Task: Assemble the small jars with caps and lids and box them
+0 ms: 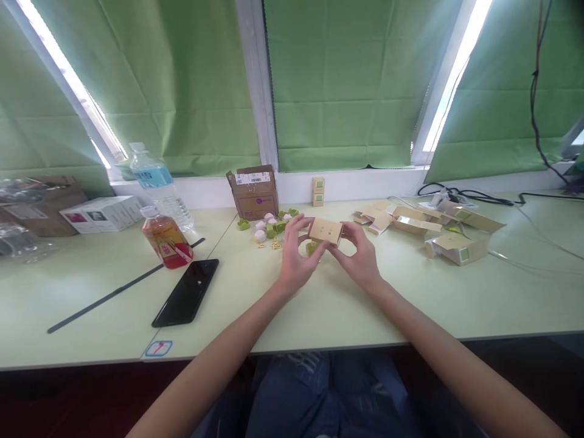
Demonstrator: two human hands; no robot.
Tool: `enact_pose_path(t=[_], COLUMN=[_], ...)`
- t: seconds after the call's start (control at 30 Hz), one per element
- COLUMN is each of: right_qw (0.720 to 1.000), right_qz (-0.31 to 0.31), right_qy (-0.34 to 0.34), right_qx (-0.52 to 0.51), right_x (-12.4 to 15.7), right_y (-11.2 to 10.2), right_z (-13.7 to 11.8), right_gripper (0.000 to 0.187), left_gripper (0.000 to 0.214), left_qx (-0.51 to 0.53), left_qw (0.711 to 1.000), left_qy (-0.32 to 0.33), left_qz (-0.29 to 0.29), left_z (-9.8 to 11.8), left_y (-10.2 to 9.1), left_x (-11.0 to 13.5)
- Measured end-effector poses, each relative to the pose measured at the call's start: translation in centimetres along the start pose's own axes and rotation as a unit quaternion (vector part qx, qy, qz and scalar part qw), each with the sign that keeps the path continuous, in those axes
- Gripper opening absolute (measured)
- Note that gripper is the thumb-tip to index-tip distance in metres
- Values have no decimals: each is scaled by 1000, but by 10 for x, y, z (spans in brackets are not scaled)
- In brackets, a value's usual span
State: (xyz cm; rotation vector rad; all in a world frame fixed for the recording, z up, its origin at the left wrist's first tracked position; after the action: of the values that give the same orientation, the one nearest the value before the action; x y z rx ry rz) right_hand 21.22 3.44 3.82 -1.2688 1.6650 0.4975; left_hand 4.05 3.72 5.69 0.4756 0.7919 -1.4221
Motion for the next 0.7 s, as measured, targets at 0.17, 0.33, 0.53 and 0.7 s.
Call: enact_pose_path(t=[0.17,0.33,0.53,0.7], right_qw=[992,990,995,982], right_qz=[-15,-35,-86,-87], right_qy=[78,86,26,-23], right_qx=[-94,-110,54,166], right_x=[5,8,7,9], right_y=[11,16,19,20], right_z=[13,15,13,10], right_gripper=[53,55,45,40], left_gripper=[53,49,48,22], left_qx=[71,135,101,-32], left_qw=[988,975,991,995], left_qy=[-113,-160,-78,87], left_qz=[74,70,46,-32], left_z=[-23,-33,-20,12], left_y=[-12,-15,-13,9], left_x=[-2,-6,-8,6])
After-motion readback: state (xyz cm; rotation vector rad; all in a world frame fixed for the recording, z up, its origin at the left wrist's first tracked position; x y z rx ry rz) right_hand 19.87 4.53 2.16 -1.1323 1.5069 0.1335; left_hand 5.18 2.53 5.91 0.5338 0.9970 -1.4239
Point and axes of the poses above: each hand's wrist, its own x-axis away from the middle knuckle, its own y-axis out of the palm, z = x × y, the point moved 9 cm from there along -x, towards the middle knuckle, and after that the axes turned 5 degrees about -y, right-handed, at the moved point
